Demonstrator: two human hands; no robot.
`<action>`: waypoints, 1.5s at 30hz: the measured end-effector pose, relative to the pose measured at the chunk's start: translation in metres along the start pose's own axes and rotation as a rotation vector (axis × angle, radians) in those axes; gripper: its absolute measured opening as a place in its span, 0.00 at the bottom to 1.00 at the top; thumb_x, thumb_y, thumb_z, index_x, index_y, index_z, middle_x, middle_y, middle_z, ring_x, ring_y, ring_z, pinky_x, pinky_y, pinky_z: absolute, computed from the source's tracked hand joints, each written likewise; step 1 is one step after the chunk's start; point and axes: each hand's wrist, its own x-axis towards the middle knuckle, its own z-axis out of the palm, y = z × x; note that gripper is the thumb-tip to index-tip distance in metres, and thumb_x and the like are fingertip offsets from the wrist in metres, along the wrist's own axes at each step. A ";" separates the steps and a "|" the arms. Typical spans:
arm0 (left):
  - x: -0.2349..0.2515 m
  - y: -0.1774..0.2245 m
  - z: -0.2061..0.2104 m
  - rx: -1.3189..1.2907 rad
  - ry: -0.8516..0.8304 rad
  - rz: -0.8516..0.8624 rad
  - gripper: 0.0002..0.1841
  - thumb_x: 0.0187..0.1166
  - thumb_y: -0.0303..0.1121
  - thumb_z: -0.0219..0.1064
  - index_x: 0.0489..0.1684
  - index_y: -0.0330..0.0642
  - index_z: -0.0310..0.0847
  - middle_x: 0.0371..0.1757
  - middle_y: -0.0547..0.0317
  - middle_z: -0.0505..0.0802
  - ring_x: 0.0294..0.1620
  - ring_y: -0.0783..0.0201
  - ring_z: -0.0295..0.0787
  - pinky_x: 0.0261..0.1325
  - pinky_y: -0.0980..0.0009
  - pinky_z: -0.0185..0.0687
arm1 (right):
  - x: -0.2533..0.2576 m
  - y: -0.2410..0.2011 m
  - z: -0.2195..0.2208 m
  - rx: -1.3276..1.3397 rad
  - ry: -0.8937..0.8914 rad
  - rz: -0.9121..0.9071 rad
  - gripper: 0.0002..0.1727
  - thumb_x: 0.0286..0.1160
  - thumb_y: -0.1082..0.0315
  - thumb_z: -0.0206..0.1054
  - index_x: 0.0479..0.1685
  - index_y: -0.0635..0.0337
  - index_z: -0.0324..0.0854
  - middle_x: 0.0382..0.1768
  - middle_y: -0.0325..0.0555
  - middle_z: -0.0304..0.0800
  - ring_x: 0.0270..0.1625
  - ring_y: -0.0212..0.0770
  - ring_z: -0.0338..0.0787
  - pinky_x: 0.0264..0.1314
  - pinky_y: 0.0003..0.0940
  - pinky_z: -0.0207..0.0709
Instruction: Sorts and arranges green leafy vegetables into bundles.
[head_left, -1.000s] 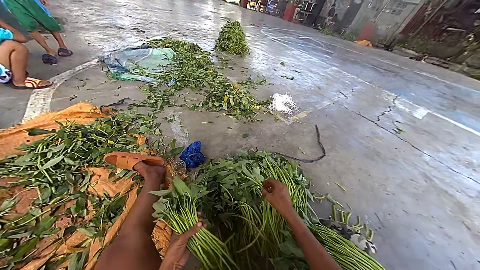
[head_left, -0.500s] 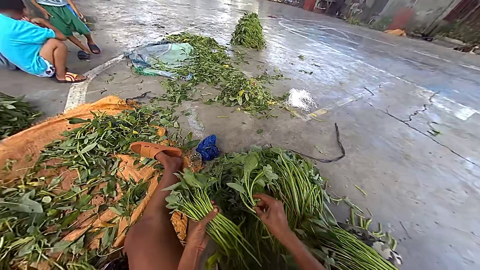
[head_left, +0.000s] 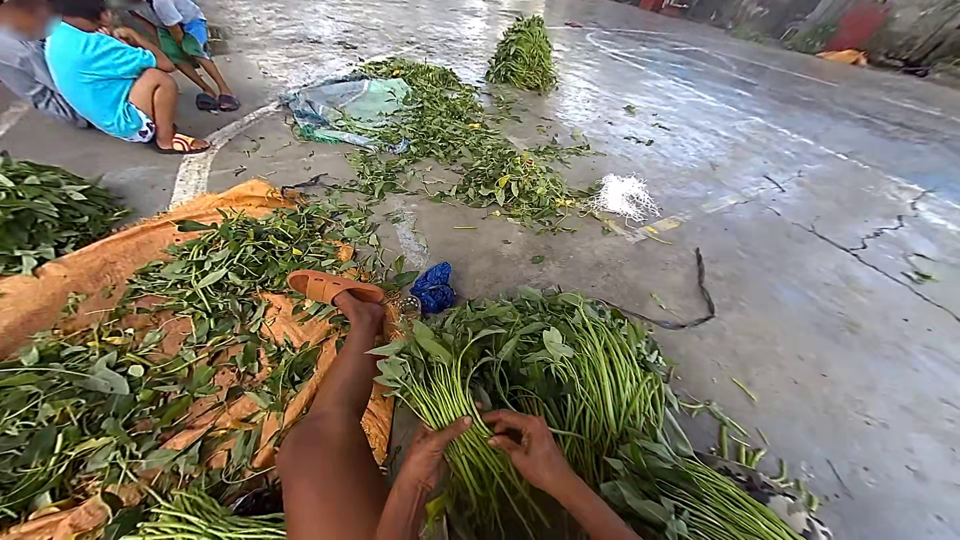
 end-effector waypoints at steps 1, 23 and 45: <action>0.000 0.000 0.000 0.006 -0.005 -0.015 0.24 0.61 0.17 0.73 0.59 0.28 0.75 0.47 0.44 0.96 0.47 0.56 0.96 0.54 0.62 0.93 | 0.001 0.001 0.001 0.066 -0.023 0.034 0.19 0.75 0.72 0.70 0.65 0.65 0.82 0.45 0.46 0.94 0.44 0.34 0.91 0.54 0.33 0.84; 0.020 0.022 -0.014 -0.112 0.206 -0.211 0.12 0.80 0.18 0.62 0.58 0.33 0.77 0.43 0.46 0.95 0.40 0.57 0.96 0.45 0.61 0.93 | -0.011 -0.036 -0.043 -0.691 -0.324 0.138 0.15 0.84 0.66 0.63 0.61 0.59 0.91 0.58 0.61 0.89 0.69 0.60 0.83 0.75 0.53 0.73; 0.006 0.018 0.013 -0.137 0.186 -0.077 0.21 0.67 0.12 0.68 0.59 0.31 0.72 0.42 0.46 0.95 0.40 0.57 0.96 0.45 0.61 0.94 | -0.010 -0.015 -0.037 -0.800 -0.506 0.446 0.22 0.91 0.63 0.55 0.76 0.63 0.76 0.70 0.67 0.81 0.74 0.66 0.81 0.76 0.61 0.73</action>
